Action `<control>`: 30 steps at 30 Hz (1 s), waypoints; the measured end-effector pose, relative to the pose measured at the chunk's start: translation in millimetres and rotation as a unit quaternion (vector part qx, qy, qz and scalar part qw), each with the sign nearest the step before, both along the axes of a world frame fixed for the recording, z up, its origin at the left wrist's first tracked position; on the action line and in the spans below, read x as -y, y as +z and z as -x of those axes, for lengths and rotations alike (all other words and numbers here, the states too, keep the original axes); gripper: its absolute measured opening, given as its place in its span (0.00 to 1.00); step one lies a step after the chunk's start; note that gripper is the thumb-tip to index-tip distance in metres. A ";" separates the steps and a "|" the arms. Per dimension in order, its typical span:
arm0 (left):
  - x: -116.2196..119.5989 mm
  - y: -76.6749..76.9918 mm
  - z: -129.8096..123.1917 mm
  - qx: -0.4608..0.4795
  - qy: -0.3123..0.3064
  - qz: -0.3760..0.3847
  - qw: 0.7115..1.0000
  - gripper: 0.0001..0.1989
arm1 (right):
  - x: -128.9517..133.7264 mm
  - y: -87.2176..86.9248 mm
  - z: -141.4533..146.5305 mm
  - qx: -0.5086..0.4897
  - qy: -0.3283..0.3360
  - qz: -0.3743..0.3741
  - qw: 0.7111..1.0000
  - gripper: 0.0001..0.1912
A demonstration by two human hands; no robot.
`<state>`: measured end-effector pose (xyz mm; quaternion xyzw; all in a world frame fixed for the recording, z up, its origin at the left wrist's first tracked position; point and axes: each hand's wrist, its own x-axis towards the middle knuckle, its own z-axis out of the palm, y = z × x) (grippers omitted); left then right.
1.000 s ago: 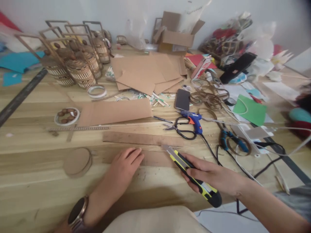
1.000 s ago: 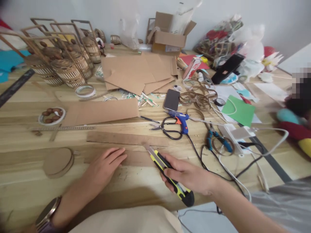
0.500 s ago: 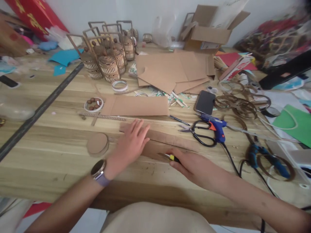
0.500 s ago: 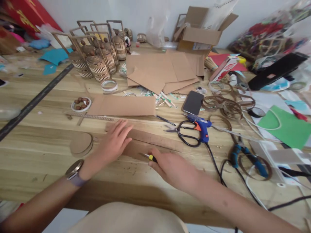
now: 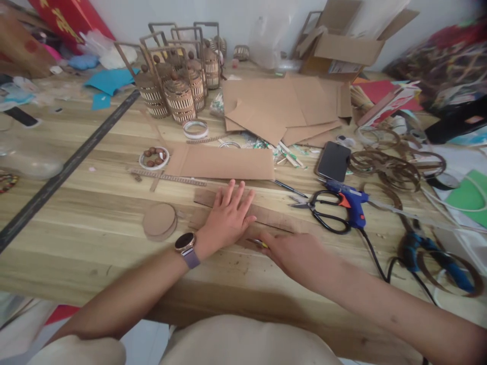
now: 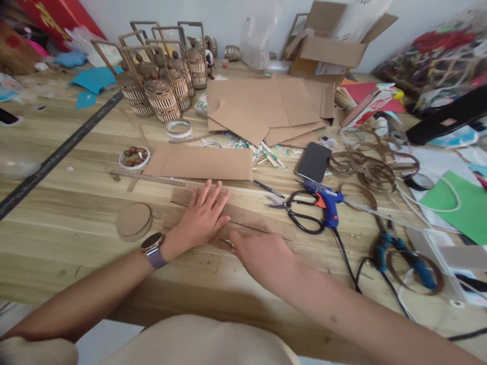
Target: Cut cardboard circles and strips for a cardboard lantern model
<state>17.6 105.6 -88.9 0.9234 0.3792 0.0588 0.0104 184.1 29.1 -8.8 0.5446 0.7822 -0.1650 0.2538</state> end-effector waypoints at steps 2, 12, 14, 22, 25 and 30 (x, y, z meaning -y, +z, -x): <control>-0.3 0.4 -0.3 -0.001 0.000 0.002 1.000 0.33 | -0.6 0.3 0.3 -0.001 0.007 0.004 1.000 0.14; 0.6 1.7 -0.8 -0.007 -0.002 0.002 1.000 0.33 | -2.8 8.3 5.2 0.014 0.017 0.031 0.999 0.15; 0.9 2.2 -0.6 -0.007 -0.003 0.001 1.000 0.33 | -3.7 10.6 7.8 0.025 0.027 0.030 0.999 0.18; 1.5 4.8 -0.7 -0.002 0.000 0.005 1.000 0.32 | -7.4 19.0 24.7 0.080 0.057 0.040 0.994 0.31; 1.7 4.8 -1.1 0.001 0.001 0.004 1.000 0.32 | -9.4 20.1 26.8 0.069 0.054 0.042 0.995 0.32; 1.7 4.0 -2.0 0.001 0.004 0.008 1.000 0.32 | -12.0 19.5 29.0 0.051 0.044 0.056 0.996 0.33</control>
